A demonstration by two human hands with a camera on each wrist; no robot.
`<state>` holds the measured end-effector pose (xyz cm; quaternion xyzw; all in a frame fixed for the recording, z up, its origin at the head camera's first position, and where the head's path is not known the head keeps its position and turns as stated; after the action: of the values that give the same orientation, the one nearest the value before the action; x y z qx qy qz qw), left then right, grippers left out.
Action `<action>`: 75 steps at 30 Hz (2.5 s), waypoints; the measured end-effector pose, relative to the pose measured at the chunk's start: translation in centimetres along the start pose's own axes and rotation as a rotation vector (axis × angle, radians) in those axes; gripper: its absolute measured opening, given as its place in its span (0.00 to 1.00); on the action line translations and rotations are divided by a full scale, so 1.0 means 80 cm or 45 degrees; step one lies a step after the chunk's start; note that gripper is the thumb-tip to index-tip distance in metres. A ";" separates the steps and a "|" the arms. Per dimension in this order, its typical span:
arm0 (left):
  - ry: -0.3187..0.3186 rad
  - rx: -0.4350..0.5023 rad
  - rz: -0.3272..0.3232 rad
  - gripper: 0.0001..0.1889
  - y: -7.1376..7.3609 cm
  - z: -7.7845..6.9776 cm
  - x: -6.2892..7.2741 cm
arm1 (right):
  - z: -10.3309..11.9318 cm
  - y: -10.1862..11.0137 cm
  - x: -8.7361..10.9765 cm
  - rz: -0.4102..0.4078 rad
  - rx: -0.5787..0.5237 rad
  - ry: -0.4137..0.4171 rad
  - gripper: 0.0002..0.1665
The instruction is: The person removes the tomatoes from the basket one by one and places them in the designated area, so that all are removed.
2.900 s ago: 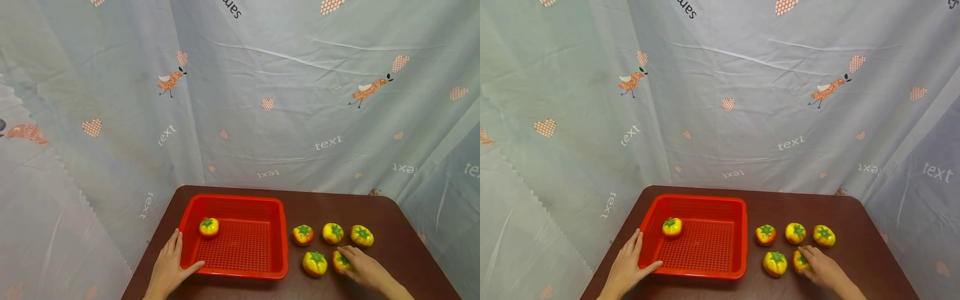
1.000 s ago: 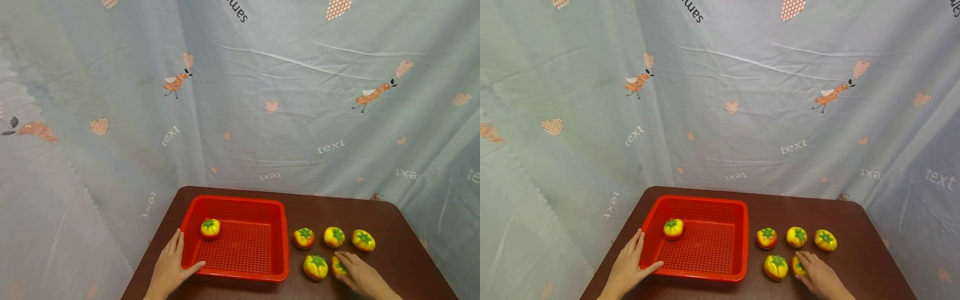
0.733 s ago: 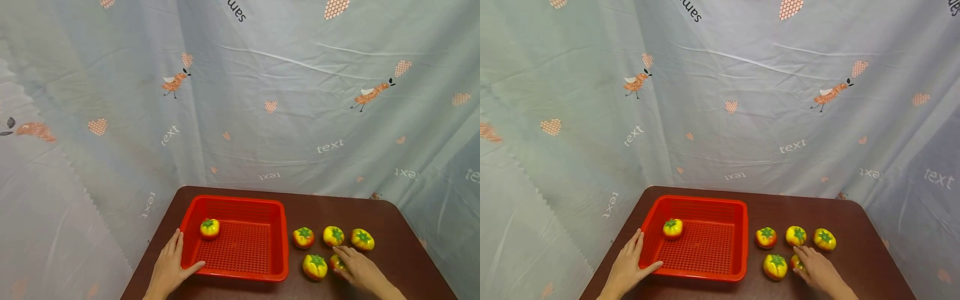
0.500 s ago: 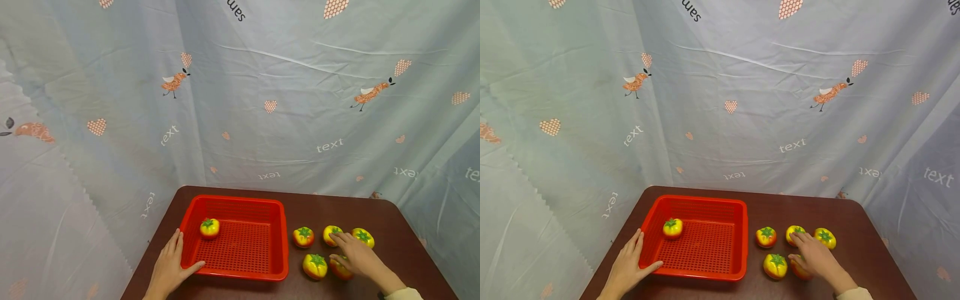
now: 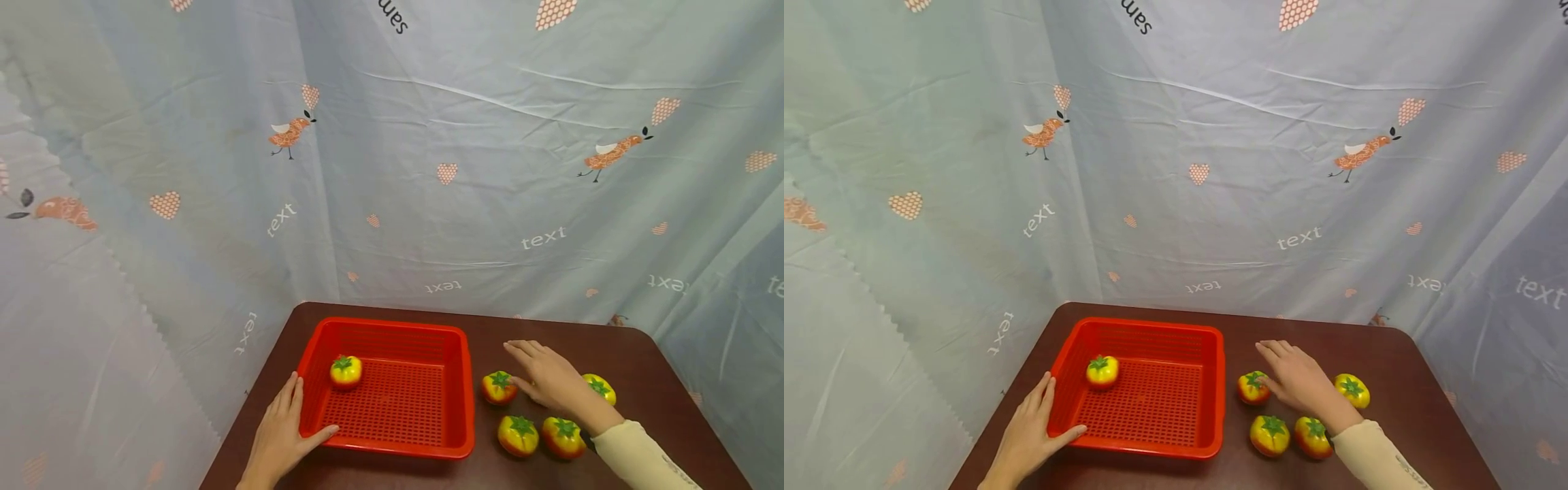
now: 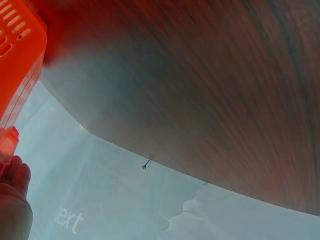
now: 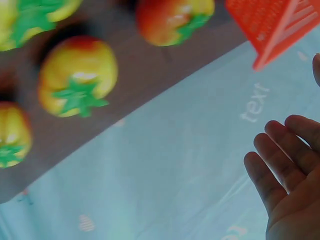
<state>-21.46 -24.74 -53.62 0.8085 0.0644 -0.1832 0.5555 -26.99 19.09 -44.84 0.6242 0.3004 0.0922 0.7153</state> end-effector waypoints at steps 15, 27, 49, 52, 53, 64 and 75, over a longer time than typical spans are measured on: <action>0.012 -0.006 0.010 0.58 0.001 -0.001 0.000 | 0.083 -0.009 -0.075 -0.001 -0.018 0.187 0.37; 0.002 -0.015 0.010 0.58 0.001 -0.002 0.000 | 0.139 -0.033 -0.113 0.056 -0.066 0.234 0.37; -0.019 -0.027 -0.041 0.57 0.005 -0.001 0.001 | 0.246 -0.121 -0.187 0.340 0.021 0.236 0.37; -0.021 -0.033 -0.046 0.57 0.004 -0.002 0.003 | 0.254 -0.133 -0.194 0.338 0.035 0.235 0.37; -0.023 -0.033 -0.044 0.57 0.003 -0.002 0.003 | 0.256 -0.137 -0.196 0.339 0.045 0.235 0.37; -0.045 -0.022 -0.064 0.57 0.004 -0.008 -0.003 | 0.263 -0.178 -0.223 0.407 0.085 0.139 0.40; -0.034 -0.041 -0.036 0.57 0.004 -0.006 0.002 | 0.279 -0.214 -0.222 0.448 0.078 0.064 0.44</action>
<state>-21.12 -24.46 -53.24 0.7960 0.0713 -0.2009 0.5665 -33.27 -12.11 -54.62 0.6861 0.2068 0.2224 0.6610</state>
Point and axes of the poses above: each hand's wrist, its own x-axis away from the middle knuckle, its own y-axis out of the back of the hand, z = x × y, the point moved 8 cm from there along -x, towards the middle knuckle, and after that the axes turned 5 degrees about -y, right-handed, at the moved point
